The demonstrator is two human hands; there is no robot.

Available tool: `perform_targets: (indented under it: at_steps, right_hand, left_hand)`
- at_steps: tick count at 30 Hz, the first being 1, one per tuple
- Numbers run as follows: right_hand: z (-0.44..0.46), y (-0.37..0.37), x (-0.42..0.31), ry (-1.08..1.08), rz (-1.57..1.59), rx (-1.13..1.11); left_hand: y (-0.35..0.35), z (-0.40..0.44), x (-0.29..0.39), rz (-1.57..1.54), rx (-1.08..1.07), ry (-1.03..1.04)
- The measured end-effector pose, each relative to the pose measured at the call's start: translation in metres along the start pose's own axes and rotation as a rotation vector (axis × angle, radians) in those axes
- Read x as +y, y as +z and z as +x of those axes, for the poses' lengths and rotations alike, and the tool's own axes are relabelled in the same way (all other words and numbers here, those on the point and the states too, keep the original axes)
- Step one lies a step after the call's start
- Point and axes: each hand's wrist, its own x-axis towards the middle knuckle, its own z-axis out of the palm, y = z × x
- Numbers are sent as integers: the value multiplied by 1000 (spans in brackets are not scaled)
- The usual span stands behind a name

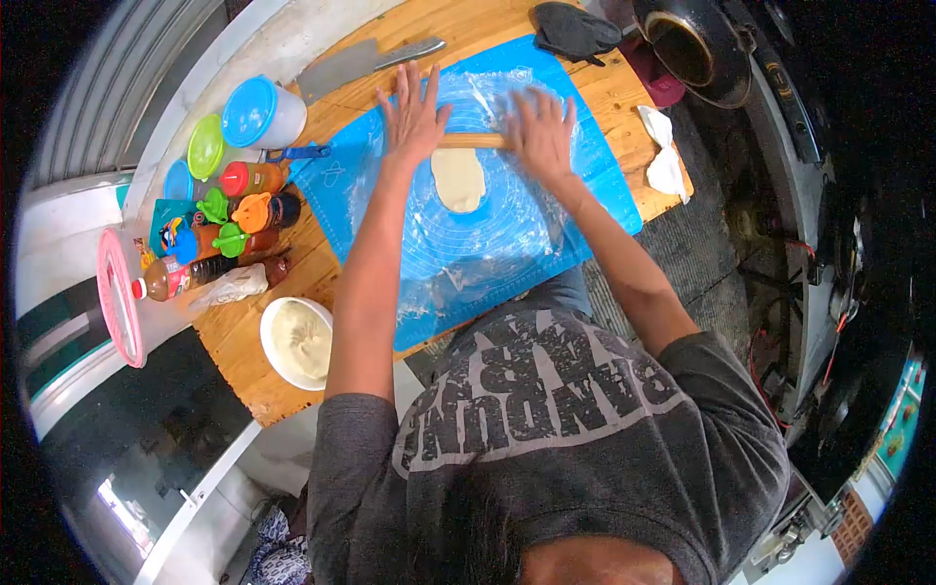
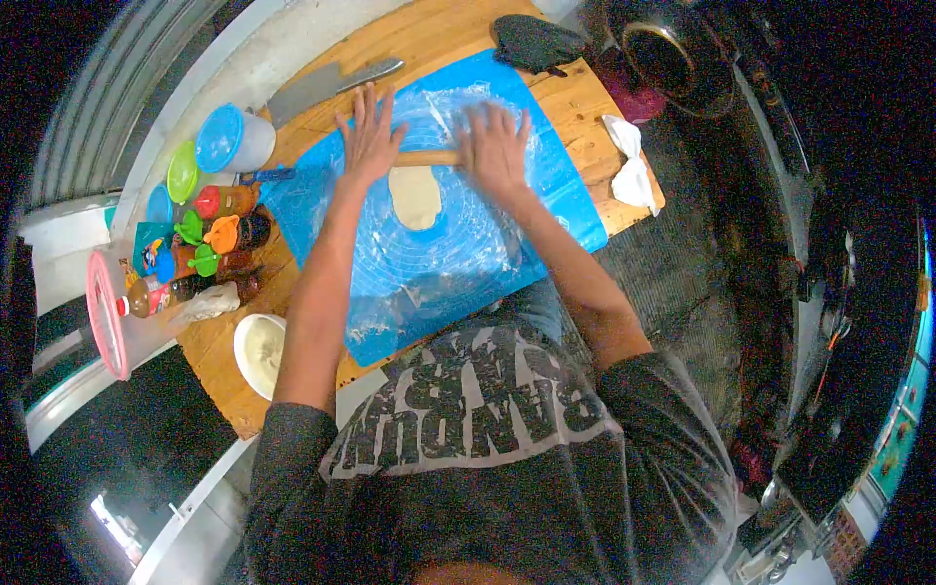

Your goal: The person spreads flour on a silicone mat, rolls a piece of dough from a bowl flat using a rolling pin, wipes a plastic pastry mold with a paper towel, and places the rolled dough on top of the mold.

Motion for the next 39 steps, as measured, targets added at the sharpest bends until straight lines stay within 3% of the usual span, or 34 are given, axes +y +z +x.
perform_targets:
  at_steps: [2, 5, 9, 12, 14, 18, 21, 23, 27, 32, 39]
  right_hand:
    - [-33, -8, -16, -118, 7, -140]
    - [-66, 6, -18, -141, 76, 14]
    - [-42, 6, -11, -141, 55, 26]
    - [-5, 15, 8, -208, -19, 37]
    - [10, 13, 13, -305, -76, 128]
    - [15, 9, 29, -427, 241, -21]
    - [9, -2, 26, -557, 259, -19]
    - [-1, -8, 19, -709, 268, -112]
    - [4, 2, 11, -989, 300, -238]
    - [17, -12, -4, -872, 253, -297]
    - [40, 18, 39, -1013, 275, -371]
  left_hand:
    - [-17, -17, 22, -25, 24, 10]
    - [-14, -47, 32, -1, -108, 56]
    - [12, -30, 15, -98, -130, 27]
    - [19, 7, 8, -4, -165, -13]
    - [25, 18, 7, 5, -139, -93]
    - [0, -5, 18, -144, 25, -194]
    - [-42, -57, 40, -305, -38, -300]
    - [-72, -90, 82, -172, 67, -370]
    - [-42, -140, 127, -22, 176, -596]
    - [-29, -123, 133, -2, 244, -778]
    - [-32, -127, 136, 80, 196, -831]
